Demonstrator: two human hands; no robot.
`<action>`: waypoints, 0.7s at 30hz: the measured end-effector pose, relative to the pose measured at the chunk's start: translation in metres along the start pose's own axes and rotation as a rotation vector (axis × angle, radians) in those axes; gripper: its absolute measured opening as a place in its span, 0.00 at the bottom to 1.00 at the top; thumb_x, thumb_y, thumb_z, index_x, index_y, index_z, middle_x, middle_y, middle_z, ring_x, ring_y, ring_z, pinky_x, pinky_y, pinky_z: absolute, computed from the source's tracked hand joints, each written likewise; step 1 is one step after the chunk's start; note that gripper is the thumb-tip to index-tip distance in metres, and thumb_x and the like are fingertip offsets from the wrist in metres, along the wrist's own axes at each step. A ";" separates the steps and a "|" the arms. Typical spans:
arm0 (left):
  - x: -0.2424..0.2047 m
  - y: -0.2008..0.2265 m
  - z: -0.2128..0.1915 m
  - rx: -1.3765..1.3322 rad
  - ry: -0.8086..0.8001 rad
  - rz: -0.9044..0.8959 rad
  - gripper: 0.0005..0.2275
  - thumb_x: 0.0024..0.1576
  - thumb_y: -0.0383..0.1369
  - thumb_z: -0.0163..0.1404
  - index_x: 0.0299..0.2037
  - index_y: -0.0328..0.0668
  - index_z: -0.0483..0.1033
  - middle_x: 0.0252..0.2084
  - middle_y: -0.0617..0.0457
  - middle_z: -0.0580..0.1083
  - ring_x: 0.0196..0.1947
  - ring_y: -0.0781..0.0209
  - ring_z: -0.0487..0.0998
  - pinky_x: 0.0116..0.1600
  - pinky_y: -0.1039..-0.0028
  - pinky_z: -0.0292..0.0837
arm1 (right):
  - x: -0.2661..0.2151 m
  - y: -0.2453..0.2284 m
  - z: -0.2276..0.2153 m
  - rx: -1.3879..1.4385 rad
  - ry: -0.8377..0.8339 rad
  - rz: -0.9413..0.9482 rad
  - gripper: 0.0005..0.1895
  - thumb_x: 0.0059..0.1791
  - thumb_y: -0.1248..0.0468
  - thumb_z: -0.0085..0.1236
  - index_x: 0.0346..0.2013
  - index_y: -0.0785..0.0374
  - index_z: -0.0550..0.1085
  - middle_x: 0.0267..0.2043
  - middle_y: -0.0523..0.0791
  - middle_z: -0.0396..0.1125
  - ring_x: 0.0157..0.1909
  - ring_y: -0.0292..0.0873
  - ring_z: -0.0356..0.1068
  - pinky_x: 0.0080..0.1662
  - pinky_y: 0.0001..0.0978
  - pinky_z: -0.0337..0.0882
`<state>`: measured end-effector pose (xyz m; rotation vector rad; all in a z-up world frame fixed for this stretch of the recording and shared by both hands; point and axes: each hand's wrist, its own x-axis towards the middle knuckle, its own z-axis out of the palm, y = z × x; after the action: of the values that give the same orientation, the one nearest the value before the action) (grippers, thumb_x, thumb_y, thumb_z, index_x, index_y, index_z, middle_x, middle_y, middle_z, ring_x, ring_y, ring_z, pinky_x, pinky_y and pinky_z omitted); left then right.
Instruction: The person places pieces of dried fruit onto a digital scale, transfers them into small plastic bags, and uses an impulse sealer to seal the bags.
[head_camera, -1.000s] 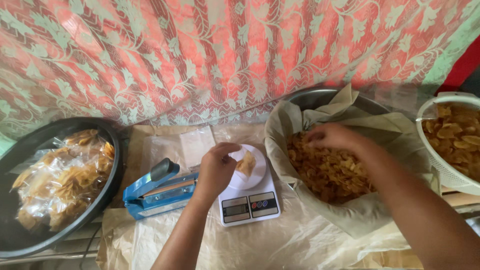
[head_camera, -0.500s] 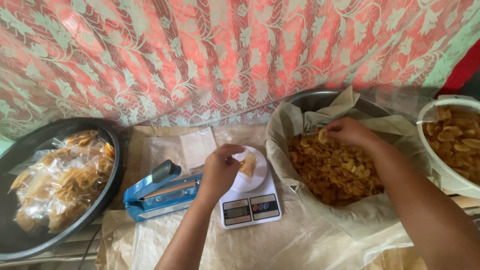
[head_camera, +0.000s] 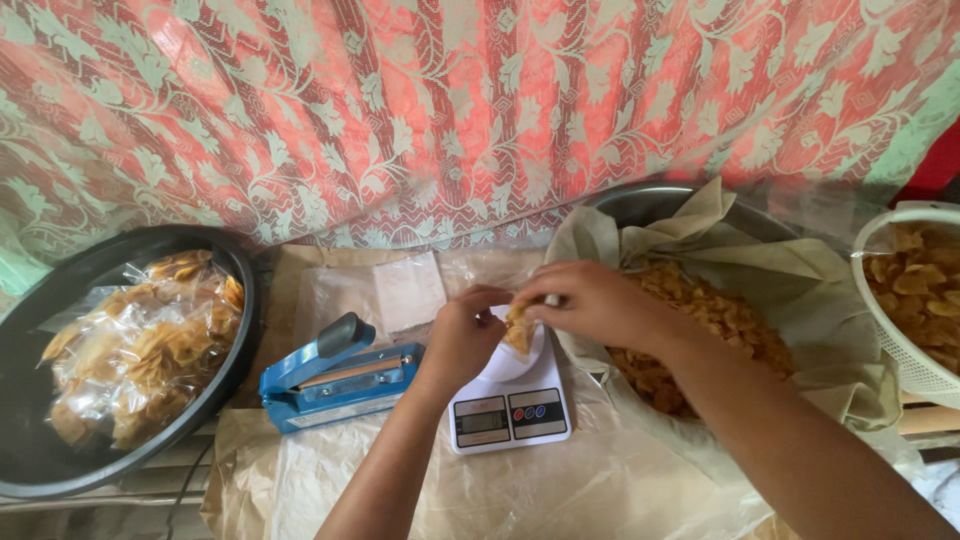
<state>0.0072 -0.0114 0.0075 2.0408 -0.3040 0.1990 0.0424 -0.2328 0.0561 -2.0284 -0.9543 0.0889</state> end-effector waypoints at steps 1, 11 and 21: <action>0.001 -0.006 -0.002 -0.023 -0.014 0.009 0.15 0.49 0.19 0.51 0.47 0.35 0.81 0.45 0.49 0.80 0.32 0.62 0.77 0.41 0.75 0.73 | 0.004 -0.006 0.007 -0.165 -0.027 -0.150 0.12 0.47 0.64 0.60 0.44 0.61 0.81 0.42 0.47 0.76 0.47 0.47 0.75 0.50 0.37 0.73; 0.001 -0.030 -0.019 0.009 -0.094 -0.042 0.18 0.48 0.21 0.51 0.50 0.34 0.80 0.46 0.47 0.79 0.35 0.58 0.76 0.44 0.71 0.74 | 0.011 -0.025 0.050 -0.303 0.157 0.006 0.09 0.47 0.65 0.60 0.40 0.64 0.79 0.42 0.50 0.75 0.46 0.53 0.74 0.48 0.41 0.72; 0.005 -0.025 -0.027 -0.346 -0.099 -0.267 0.20 0.50 0.22 0.51 0.54 0.32 0.79 0.35 0.50 0.77 0.35 0.66 0.75 0.41 0.75 0.72 | 0.010 -0.020 0.056 -0.081 0.289 -0.016 0.14 0.45 0.67 0.63 0.44 0.65 0.79 0.42 0.50 0.76 0.44 0.48 0.76 0.47 0.37 0.74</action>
<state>0.0191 0.0228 0.0005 1.7279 -0.1143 -0.1138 0.0156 -0.1819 0.0386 -2.0378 -0.8004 -0.2493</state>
